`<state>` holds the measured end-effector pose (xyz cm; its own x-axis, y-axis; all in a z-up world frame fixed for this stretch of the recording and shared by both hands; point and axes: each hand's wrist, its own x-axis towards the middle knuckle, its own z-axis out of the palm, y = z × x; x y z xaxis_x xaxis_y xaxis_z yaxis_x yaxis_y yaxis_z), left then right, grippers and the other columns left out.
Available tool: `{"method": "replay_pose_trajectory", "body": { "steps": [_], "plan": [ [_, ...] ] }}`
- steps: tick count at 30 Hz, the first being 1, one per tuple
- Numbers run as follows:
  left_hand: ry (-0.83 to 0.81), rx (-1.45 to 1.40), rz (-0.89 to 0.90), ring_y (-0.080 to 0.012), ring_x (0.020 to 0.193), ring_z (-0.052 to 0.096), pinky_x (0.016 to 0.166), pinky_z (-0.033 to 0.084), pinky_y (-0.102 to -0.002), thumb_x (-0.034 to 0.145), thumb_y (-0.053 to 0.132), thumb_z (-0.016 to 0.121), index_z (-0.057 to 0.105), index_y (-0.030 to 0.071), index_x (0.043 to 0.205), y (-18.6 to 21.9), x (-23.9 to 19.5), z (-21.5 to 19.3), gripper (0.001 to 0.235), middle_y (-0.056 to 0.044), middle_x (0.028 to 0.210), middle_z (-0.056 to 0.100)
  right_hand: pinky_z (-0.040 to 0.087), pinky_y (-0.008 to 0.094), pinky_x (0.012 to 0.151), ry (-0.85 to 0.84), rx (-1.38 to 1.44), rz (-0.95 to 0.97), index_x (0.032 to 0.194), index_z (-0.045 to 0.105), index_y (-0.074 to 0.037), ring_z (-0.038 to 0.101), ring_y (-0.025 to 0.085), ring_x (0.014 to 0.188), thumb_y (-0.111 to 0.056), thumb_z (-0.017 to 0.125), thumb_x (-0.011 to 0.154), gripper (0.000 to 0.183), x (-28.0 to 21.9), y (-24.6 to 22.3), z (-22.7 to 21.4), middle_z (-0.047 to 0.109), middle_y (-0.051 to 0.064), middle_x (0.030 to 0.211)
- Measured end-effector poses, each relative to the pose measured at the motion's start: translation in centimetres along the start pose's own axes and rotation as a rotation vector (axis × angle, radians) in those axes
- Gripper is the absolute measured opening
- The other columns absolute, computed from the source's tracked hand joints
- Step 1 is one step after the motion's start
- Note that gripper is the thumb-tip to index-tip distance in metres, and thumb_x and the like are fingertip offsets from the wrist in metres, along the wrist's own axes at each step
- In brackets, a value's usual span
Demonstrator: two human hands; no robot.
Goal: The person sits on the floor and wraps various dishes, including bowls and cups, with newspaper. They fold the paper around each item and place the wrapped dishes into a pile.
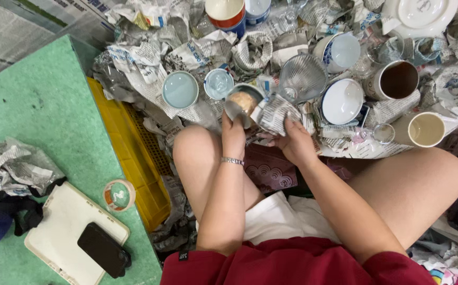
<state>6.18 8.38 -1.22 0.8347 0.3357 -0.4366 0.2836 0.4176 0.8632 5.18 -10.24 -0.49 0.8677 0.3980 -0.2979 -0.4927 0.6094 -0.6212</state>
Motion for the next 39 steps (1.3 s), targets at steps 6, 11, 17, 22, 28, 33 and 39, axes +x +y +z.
{"method": "replay_pose_trajectory", "body": {
  "steps": [6, 11, 17, 22, 28, 33, 39],
  "plan": [
    [0.082, -0.239, 0.020, -0.0228, 0.087, 0.068, 0.063, 0.057, -0.030, 0.098, 0.006, 0.046, 0.040, 0.010, 0.147, -1.1, -1.5, -0.5, 0.049, -0.013, 0.122, 0.063, 0.054, 0.034, 0.059, 0.321, -0.160, 0.177, 0.130, 0.051, -0.012, 0.074, 0.028, 0.081, -0.035, 0.050, 0.105, 0.034, 3.8, 0.2, 2.3, 0.068, 0.005, 0.111],
    [0.096, -0.178, 0.065, -0.0230, 0.086, 0.069, 0.061, 0.058, -0.031, 0.099, 0.005, 0.048, 0.042, 0.006, 0.144, -0.5, -1.9, -1.4, 0.045, -0.013, 0.120, 0.065, 0.054, 0.034, 0.056, 0.458, -0.311, 0.212, 0.121, 0.057, -0.010, 0.076, 0.025, 0.076, -0.040, 0.055, 0.102, 0.036, 5.3, 0.8, 2.5, 0.070, 0.003, 0.103],
    [0.108, -0.027, 0.239, -0.0172, 0.105, 0.065, 0.081, 0.058, -0.029, 0.103, 0.005, 0.051, 0.048, 0.000, 0.142, 0.2, -2.7, -1.8, 0.040, -0.011, 0.127, 0.063, 0.057, 0.034, 0.055, 0.508, -0.352, 0.148, 0.108, 0.067, -0.008, 0.070, 0.020, 0.070, -0.038, 0.063, 0.100, 0.031, 5.7, 0.8, 3.3, 0.072, 0.003, 0.090],
    [0.114, -0.028, 0.290, -0.0159, 0.105, 0.063, 0.085, 0.055, -0.031, 0.101, 0.005, 0.053, 0.052, -0.001, 0.136, 0.5, -3.2, -3.0, 0.036, -0.009, 0.125, 0.063, 0.055, 0.033, 0.054, 0.520, -0.343, 0.161, 0.108, 0.067, -0.009, 0.074, 0.019, 0.067, -0.036, 0.063, 0.099, 0.028, 5.6, 0.9, 3.6, 0.071, 0.003, 0.091],
    [0.036, 0.129, 0.439, -0.0165, 0.108, 0.065, 0.096, 0.053, -0.032, 0.103, 0.005, 0.056, 0.056, -0.002, 0.132, 2.2, -2.4, -2.3, 0.030, -0.011, 0.121, 0.068, 0.055, 0.033, 0.050, 0.565, -0.449, 0.075, 0.103, 0.071, -0.006, 0.069, 0.019, 0.061, -0.029, 0.061, 0.101, 0.026, 5.9, 1.3, 3.7, 0.071, 0.010, 0.090],
    [0.119, 0.165, -0.018, -0.0250, 0.077, 0.068, 0.067, 0.054, -0.041, 0.093, 0.006, 0.050, 0.054, 0.009, 0.136, 3.5, -2.1, 0.6, 0.044, -0.011, 0.107, 0.072, 0.056, 0.034, 0.053, 0.560, -0.368, 0.027, 0.110, 0.069, 0.000, 0.068, 0.020, 0.063, -0.028, 0.059, 0.104, 0.030, 6.3, 1.7, 3.5, 0.072, 0.014, 0.092],
    [0.184, 0.246, 0.095, -0.0350, 0.072, 0.073, 0.066, 0.057, -0.047, 0.093, 0.017, 0.054, 0.061, 0.003, 0.126, 4.7, -1.6, 2.6, 0.037, -0.016, 0.098, 0.076, 0.058, 0.035, 0.068, 0.471, -0.254, 0.060, 0.142, 0.051, -0.006, 0.073, 0.023, 0.087, -0.032, 0.055, 0.103, 0.046, 4.1, 1.2, 2.4, 0.066, 0.012, 0.120]
  ]
}}
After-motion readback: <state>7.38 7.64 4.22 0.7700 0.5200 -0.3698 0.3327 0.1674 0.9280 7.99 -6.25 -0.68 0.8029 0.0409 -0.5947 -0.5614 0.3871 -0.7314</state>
